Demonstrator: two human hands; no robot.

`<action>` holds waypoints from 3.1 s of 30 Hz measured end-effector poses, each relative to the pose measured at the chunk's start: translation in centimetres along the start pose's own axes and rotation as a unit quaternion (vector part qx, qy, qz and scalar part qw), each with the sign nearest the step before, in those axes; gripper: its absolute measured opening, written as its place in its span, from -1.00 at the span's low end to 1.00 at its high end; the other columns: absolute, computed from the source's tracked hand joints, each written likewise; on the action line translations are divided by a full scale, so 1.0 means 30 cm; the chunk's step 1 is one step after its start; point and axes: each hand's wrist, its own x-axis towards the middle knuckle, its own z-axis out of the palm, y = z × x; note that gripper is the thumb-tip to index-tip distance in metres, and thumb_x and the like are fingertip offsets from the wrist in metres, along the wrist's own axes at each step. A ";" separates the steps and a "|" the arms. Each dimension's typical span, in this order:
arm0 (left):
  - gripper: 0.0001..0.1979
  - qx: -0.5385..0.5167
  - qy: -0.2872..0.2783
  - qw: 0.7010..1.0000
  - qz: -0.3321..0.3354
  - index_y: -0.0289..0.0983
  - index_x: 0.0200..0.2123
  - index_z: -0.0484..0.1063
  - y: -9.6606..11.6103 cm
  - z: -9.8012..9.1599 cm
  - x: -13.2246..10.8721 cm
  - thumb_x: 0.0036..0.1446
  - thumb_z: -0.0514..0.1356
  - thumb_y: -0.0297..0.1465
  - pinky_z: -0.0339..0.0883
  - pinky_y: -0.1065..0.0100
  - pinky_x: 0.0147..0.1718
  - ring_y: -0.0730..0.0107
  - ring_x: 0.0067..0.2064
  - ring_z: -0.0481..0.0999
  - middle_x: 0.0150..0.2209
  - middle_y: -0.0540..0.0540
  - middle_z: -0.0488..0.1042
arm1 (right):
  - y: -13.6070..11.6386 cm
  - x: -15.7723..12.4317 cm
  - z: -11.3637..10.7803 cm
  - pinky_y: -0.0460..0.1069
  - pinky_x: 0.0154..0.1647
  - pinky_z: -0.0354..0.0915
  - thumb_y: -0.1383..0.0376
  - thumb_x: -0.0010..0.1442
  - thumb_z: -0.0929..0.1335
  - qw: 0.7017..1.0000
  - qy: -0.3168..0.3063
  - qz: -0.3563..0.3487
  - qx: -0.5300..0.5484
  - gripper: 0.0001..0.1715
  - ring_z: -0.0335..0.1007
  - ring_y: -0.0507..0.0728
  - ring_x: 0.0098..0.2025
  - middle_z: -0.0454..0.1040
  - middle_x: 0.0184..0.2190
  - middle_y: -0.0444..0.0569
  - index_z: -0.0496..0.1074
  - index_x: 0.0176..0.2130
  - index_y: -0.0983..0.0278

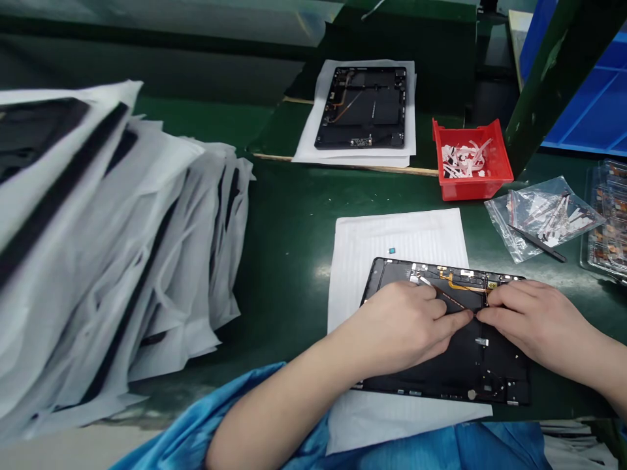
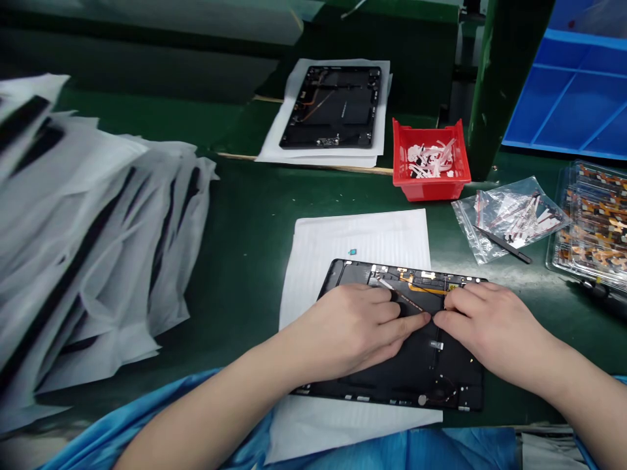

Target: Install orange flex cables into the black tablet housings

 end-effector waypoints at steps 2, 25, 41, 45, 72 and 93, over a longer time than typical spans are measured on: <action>-0.74 -0.005 -0.003 1.000 -0.001 -0.25 0.03 0.48 0.002 0.000 0.000 0.33 0.11 -0.40 0.28 0.32 -0.50 0.35 -0.47 0.44 -0.48 0.03 0.52 | 0.003 0.000 -0.007 0.05 -0.26 0.32 0.42 0.39 0.27 1.000 0.006 0.003 0.023 -0.77 0.44 0.13 -0.28 0.53 -0.25 -0.04 0.51 -0.12 0.24; -0.68 -0.018 -0.033 0.999 -0.004 -0.24 0.10 0.48 0.014 0.007 0.016 0.32 0.11 -0.39 0.29 0.33 -0.50 0.34 -0.47 0.46 -0.47 0.01 0.53 | 0.016 0.001 -0.025 -0.01 -0.26 0.38 0.36 0.42 0.24 0.994 0.051 0.062 0.075 -0.74 0.52 0.11 -0.23 0.58 -0.24 0.00 0.53 -0.10 0.24; -0.79 -0.022 0.097 0.988 -0.122 -0.24 -0.13 0.56 -0.069 -0.042 -0.019 0.36 0.12 -0.37 0.39 0.37 -0.36 0.39 -0.36 0.52 -0.37 -0.04 0.58 | 0.056 -0.005 -0.042 -0.03 -0.25 0.35 0.30 0.39 0.27 0.984 0.059 0.142 0.086 -0.77 0.53 0.08 -0.25 0.60 -0.26 -0.05 0.53 -0.11 0.20; -0.75 0.009 0.067 0.976 -0.207 -0.24 -0.10 0.57 -0.124 -0.059 -0.038 0.35 0.15 -0.25 0.42 0.21 -0.14 0.20 -0.12 0.53 -0.16 -0.15 0.57 | 0.070 -0.014 -0.041 -0.03 -0.26 0.35 0.28 0.38 0.30 0.979 0.052 0.183 0.069 -0.80 0.54 0.10 -0.23 0.60 -0.22 -0.07 0.52 -0.12 0.19; -0.70 -0.057 -0.017 0.961 -0.269 -0.21 -0.07 0.53 -0.090 -0.193 -0.050 0.42 0.00 -0.30 0.47 0.35 -0.14 0.29 -0.09 0.65 -0.08 -0.07 0.66 | 0.111 -0.028 -0.039 -0.02 -0.30 0.38 0.16 0.36 0.29 0.944 0.077 0.248 0.203 -0.77 0.46 0.09 -0.30 0.53 -0.27 -0.08 0.49 -0.27 0.17; -0.30 -0.413 0.354 0.545 -0.638 -0.30 0.05 0.57 0.173 -0.047 -0.357 0.01 0.31 0.11 0.42 0.10 0.08 -0.05 0.08 0.55 0.00 -0.24 0.63 | 0.123 -0.042 0.029 0.03 -0.22 0.35 0.00 0.33 0.28 0.927 0.078 0.311 0.192 -0.65 0.44 0.12 -0.31 0.48 -0.27 -0.10 0.51 -0.07 0.11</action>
